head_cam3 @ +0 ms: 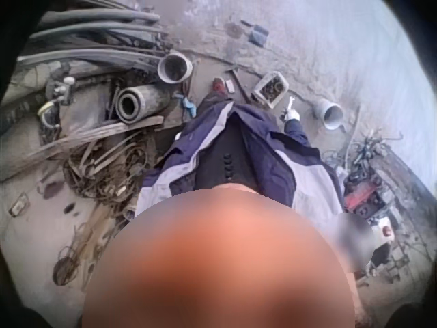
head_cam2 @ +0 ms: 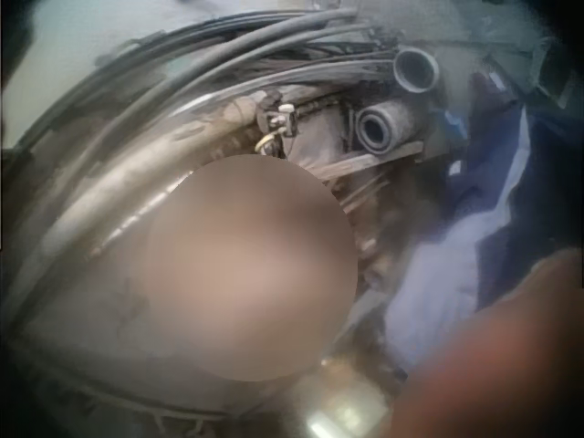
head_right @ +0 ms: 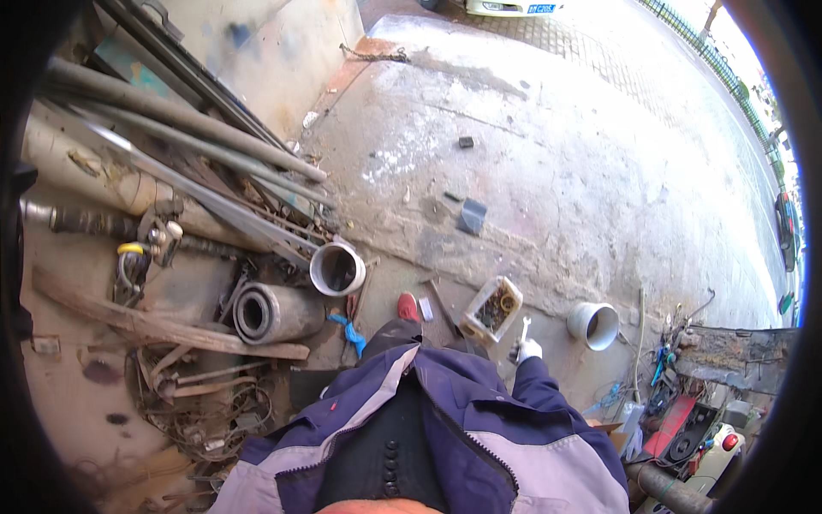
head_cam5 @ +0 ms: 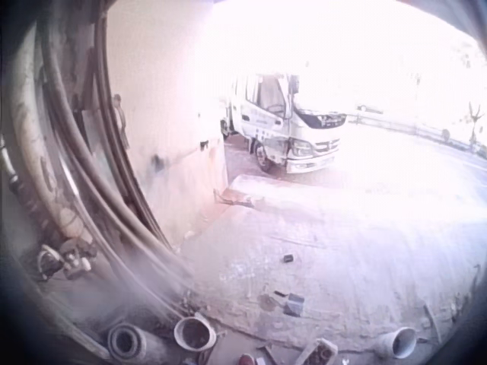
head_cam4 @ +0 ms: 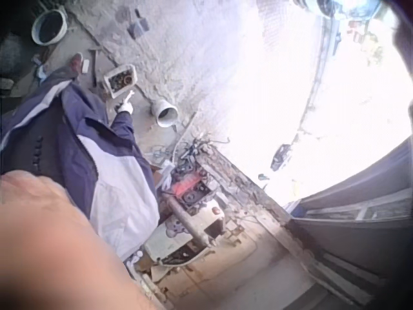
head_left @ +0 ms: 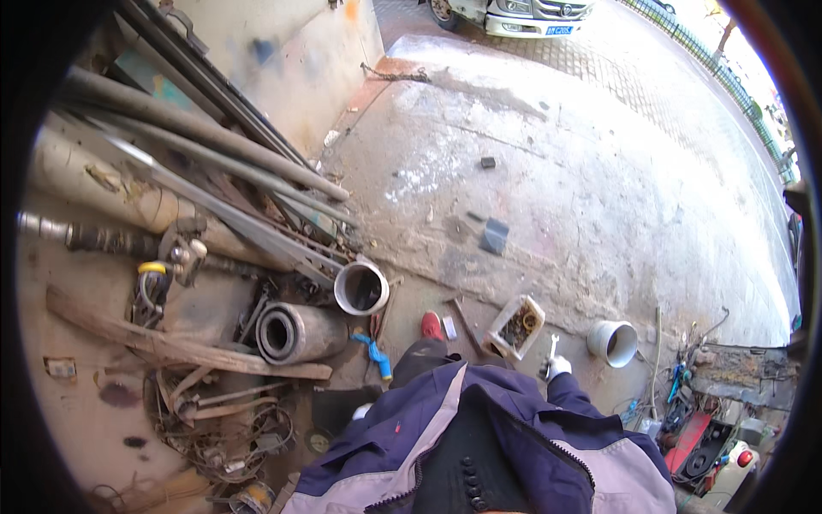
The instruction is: The person uses a wrench to loosen bolts on the door frame of a white van, then walks to a cluttered workbench to search for a tool. They return to the van and work on the door hinge area with a wrench.
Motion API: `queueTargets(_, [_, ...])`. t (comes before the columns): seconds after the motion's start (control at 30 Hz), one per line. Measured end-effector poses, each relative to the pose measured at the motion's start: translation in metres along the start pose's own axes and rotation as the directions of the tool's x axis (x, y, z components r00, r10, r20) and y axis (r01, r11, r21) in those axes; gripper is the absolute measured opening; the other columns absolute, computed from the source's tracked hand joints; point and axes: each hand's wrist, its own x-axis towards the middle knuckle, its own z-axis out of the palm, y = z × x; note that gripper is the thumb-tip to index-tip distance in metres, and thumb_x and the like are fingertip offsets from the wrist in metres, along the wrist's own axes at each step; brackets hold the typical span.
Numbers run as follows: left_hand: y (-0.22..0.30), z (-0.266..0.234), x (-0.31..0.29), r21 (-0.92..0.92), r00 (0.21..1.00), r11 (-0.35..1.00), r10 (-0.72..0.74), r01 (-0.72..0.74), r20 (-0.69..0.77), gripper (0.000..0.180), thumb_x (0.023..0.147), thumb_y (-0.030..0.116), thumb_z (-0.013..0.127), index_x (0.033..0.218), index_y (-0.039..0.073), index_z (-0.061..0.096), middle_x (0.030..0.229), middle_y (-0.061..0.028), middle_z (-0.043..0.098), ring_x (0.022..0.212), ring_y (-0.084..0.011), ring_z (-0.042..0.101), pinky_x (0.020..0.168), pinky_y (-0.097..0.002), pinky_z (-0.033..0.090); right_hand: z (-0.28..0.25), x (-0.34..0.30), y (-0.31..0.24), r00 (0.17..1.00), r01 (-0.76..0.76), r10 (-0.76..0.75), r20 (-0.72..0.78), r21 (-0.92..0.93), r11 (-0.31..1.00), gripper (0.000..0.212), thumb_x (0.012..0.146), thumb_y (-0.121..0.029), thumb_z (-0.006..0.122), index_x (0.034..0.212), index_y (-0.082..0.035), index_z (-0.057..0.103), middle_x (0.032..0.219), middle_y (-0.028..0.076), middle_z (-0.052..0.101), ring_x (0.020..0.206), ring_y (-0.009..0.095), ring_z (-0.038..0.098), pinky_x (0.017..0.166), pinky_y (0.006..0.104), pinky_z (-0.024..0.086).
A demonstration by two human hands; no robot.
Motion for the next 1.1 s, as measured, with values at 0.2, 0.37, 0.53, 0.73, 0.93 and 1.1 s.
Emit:
queueTargets(0.2, [0.100, -0.279, 0.121, -0.948, 0.995, 0.316, -0.085, -0.029, -0.059, 0.022, 0.115, 0.014, 0.057, 0.134, 0.011, 0.065, 0.097, -0.0066, 0.071, 0.068, -0.0181, 0.066, 0.050, -0.0301, 0.045, 0.067, 0.034, -0.073, 0.997, -0.038, 0.053, -0.064, 0.212, 0.977, 0.012, 0.094, -0.002, 0.054, 0.097, -0.013, 0.054, 0.067, 0.005, 0.048, 0.049, 0.022, 0.043, 0.045, 0.0403, 0.032])
queueTargets(0.37, [0.189, -0.416, 0.201, -0.828, 0.956, 0.531, -0.105, -0.179, -0.274, 0.027, 0.112, 0.015, 0.063, 0.137, 0.004, 0.067, 0.102, -0.0058, 0.074, 0.073, -0.0141, 0.068, 0.061, -0.0312, 0.053, 0.170, 0.081, -0.178, 0.998, -0.007, 0.018, -0.059, 0.182, 0.983, 0.020, 0.088, 0.008, 0.049, 0.095, -0.011, 0.054, 0.068, 0.007, 0.050, 0.048, 0.023, 0.043, 0.045, 0.0414, 0.036])
queueTargets(0.53, [0.259, -0.448, 0.275, -0.550, 0.939, 0.832, -0.244, 0.073, -0.244, 0.032, 0.109, 0.027, 0.064, 0.127, 0.005, 0.079, 0.113, -0.0154, 0.083, 0.099, -0.0271, 0.080, 0.090, -0.0404, 0.062, 0.296, 0.189, -0.323, 0.988, -0.121, 0.099, 0.115, 0.196, 0.973, 0.019, 0.082, 0.002, 0.056, 0.094, -0.012, 0.059, 0.072, 0.008, 0.057, 0.047, 0.022, 0.046, 0.048, 0.0452, 0.041])
queueTargets(0.73, [0.384, -0.489, 0.289, -0.048, 0.999, 0.998, -0.038, 0.037, -0.029, 0.054, 0.108, 0.048, 0.051, 0.137, 0.009, 0.076, 0.137, -0.0204, 0.075, 0.130, -0.0392, 0.070, 0.115, -0.0484, 0.052, 0.439, 0.217, -0.573, 0.996, -0.083, 0.088, 0.032, -0.152, 0.985, 0.022, 0.084, -0.001, 0.055, 0.104, -0.006, 0.063, 0.083, 0.010, 0.063, 0.044, 0.018, 0.041, 0.043, 0.0423, 0.039])
queueTargets(0.93, [0.484, -0.584, 0.358, -0.158, 0.997, 0.985, -0.075, 0.075, 0.008, 0.053, 0.107, 0.049, 0.054, 0.135, 0.011, 0.077, 0.136, -0.0204, 0.075, 0.132, -0.0401, 0.069, 0.115, -0.0484, 0.052, 0.530, 0.236, -0.763, 0.969, 0.225, -0.204, 0.139, -0.162, 0.961, 0.023, 0.100, -0.026, 0.063, 0.110, -0.006, 0.072, 0.074, 0.005, 0.061, 0.046, 0.017, 0.051, 0.044, 0.0397, 0.046])
queueTargets(1.1, [0.562, -0.672, 0.462, -0.124, 0.998, 0.991, -0.055, 0.059, 0.029, 0.053, 0.105, 0.050, 0.056, 0.134, 0.011, 0.078, 0.136, -0.0204, 0.075, 0.133, -0.0408, 0.067, 0.114, -0.0483, 0.052, 0.572, 0.297, -0.831, 0.989, 0.149, -0.144, 0.039, -0.281, 0.948, 0.031, 0.102, -0.035, 0.061, 0.102, -0.007, 0.074, 0.067, 0.005, 0.055, 0.043, 0.021, 0.051, 0.043, 0.0409, 0.045])
